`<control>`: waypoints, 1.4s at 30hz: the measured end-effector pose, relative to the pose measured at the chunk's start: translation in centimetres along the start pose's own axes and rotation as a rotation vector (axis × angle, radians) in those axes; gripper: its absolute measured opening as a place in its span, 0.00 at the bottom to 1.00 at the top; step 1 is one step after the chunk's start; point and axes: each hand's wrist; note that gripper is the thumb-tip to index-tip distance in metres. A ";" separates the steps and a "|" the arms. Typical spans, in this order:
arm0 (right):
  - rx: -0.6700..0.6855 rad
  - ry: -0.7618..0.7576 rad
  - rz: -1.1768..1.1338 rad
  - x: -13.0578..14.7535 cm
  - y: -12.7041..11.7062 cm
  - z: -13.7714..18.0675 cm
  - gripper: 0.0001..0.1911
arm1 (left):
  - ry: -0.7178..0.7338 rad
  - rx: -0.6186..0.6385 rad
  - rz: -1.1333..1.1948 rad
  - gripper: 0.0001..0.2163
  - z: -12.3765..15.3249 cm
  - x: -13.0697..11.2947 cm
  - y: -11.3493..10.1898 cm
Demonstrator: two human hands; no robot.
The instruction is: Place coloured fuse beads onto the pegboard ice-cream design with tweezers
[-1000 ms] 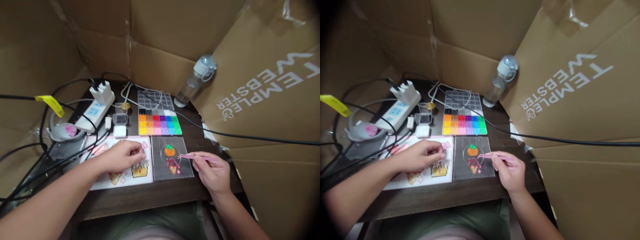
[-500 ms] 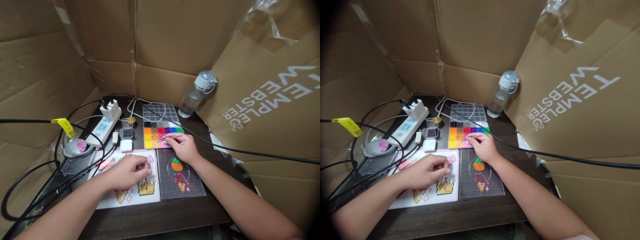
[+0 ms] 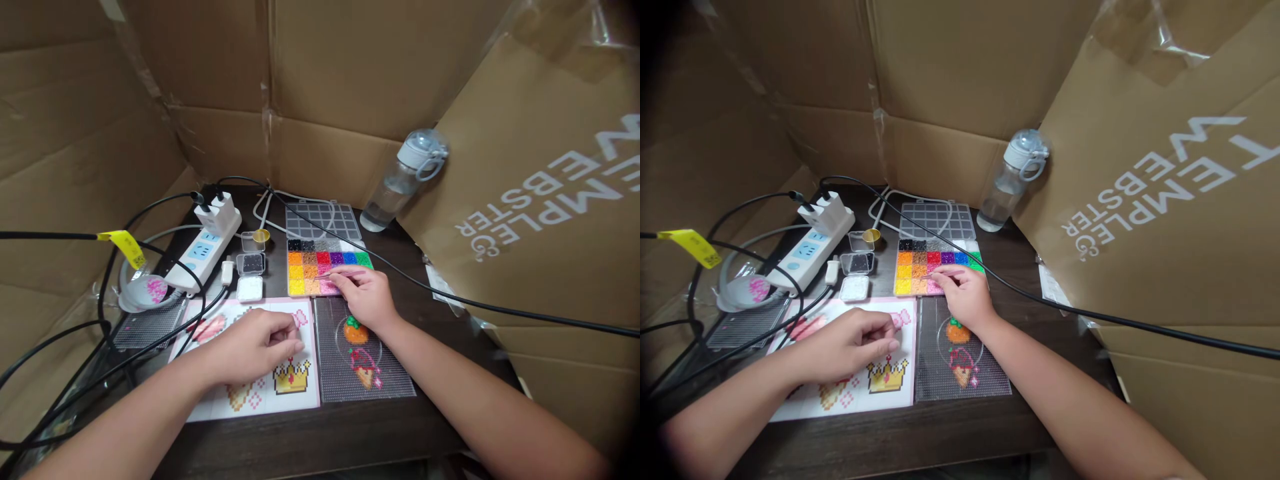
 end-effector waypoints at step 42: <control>-0.044 0.345 -0.410 1.9 -7.7 7.7 0.08 | 0.020 -0.028 -0.036 0.12 -0.3 -0.3 -0.1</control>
Point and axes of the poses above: each hand's wrist, its own z-axis away from the middle knuckle, its own y-axis out of the palm, x = y × z, and after that the axes turned 7 degrees about -z, right-handed
